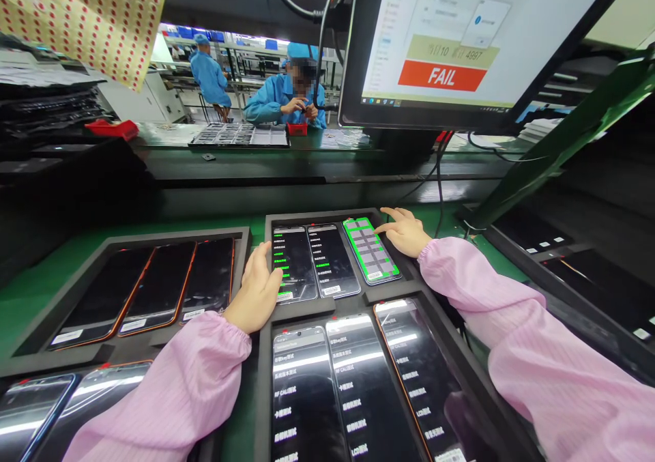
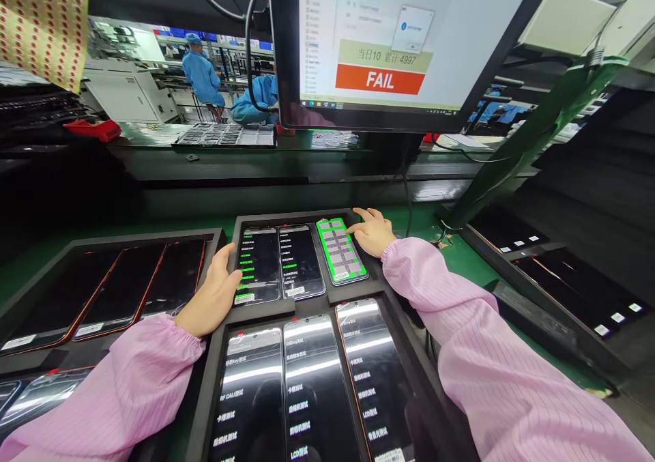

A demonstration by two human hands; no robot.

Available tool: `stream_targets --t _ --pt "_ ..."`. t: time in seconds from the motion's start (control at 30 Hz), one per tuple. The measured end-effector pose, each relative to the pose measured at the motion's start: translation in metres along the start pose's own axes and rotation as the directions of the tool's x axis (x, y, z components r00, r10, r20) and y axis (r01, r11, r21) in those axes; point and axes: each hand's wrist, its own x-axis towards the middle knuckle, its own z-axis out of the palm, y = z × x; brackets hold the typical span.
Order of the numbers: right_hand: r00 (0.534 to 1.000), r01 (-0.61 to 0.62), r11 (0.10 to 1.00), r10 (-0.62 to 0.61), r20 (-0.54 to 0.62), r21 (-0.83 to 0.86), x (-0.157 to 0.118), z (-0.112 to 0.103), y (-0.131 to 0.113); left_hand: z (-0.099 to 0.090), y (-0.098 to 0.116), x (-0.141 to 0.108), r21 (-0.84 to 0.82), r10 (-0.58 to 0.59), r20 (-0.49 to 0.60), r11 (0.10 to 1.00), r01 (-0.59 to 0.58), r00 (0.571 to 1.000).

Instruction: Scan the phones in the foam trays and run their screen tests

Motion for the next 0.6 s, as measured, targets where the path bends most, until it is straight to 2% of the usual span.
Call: stream_targets --t 0.2,0.37,0.6 --pt "1.000 0.018 0.999 -0.018 0.014 -0.039 -0.010 0.000 0.000 0.000 -0.001 0.002 0.021 0.001 0.002 1.000 -0.001 1.000" --pt "0.998 0.054 0.998 -0.053 0.044 -0.028 -0.006 0.005 -0.019 0.000 0.001 0.001 0.017 0.005 -0.002 1.000 -0.005 1.000" --pt "0.981 0.174 0.985 -0.173 0.089 -0.012 -0.009 0.012 -0.038 0.000 0.000 0.000 0.005 0.020 -0.010 1.000 -0.020 1.000"
